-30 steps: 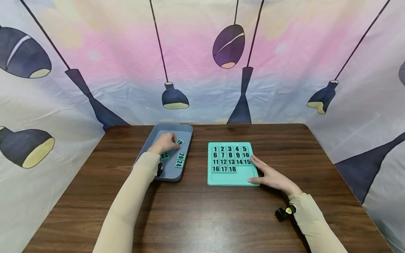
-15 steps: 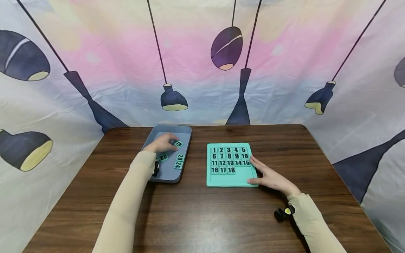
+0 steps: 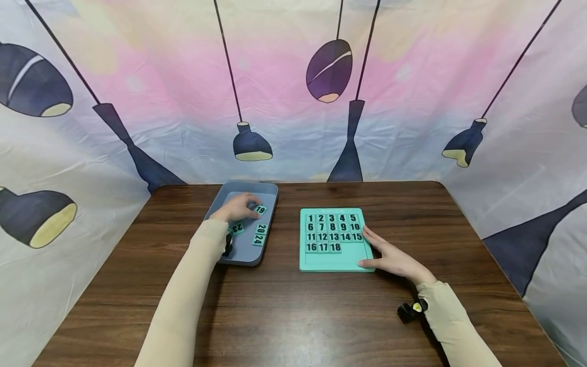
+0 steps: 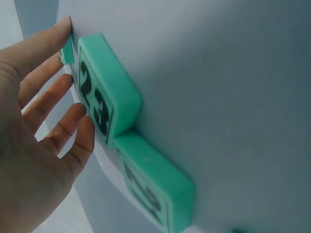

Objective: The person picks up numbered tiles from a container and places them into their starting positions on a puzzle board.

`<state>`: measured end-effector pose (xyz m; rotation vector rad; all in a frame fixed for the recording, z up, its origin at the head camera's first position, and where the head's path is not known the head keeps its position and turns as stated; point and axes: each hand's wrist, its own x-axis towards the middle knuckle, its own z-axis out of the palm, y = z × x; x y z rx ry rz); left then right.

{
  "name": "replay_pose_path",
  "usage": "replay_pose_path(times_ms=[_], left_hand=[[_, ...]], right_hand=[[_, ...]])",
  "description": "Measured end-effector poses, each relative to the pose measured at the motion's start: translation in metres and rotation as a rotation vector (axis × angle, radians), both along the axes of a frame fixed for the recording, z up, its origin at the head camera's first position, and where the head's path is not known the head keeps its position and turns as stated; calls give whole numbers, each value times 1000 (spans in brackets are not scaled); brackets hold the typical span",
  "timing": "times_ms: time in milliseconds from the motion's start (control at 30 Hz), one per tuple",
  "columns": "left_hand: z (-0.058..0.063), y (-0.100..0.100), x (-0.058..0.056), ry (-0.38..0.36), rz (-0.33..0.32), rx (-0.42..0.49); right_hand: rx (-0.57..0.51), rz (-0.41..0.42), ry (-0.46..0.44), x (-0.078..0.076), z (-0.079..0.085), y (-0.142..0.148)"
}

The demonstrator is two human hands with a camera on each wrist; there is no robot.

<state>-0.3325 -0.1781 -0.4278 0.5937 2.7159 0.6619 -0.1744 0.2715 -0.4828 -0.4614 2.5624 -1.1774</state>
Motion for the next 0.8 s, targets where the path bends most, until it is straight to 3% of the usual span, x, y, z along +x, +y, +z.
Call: replay_pose_path(times_ms=[200,400,533,700,800], left_hand=[[-7,0,-1,21,58,51],[-8,1,0,45,75,59],[0,8,2,68,105,59],[17,24,3,117,158,105],[29,38,4,153,155,124]], right_hand=[[2,0,-10,0,1,0],[-3,3,-6,0,-1,1],[-5,3,-4,0,-1,1],[-4,8,-7,0,0,0],[-6,8,-8,0,1,0]])
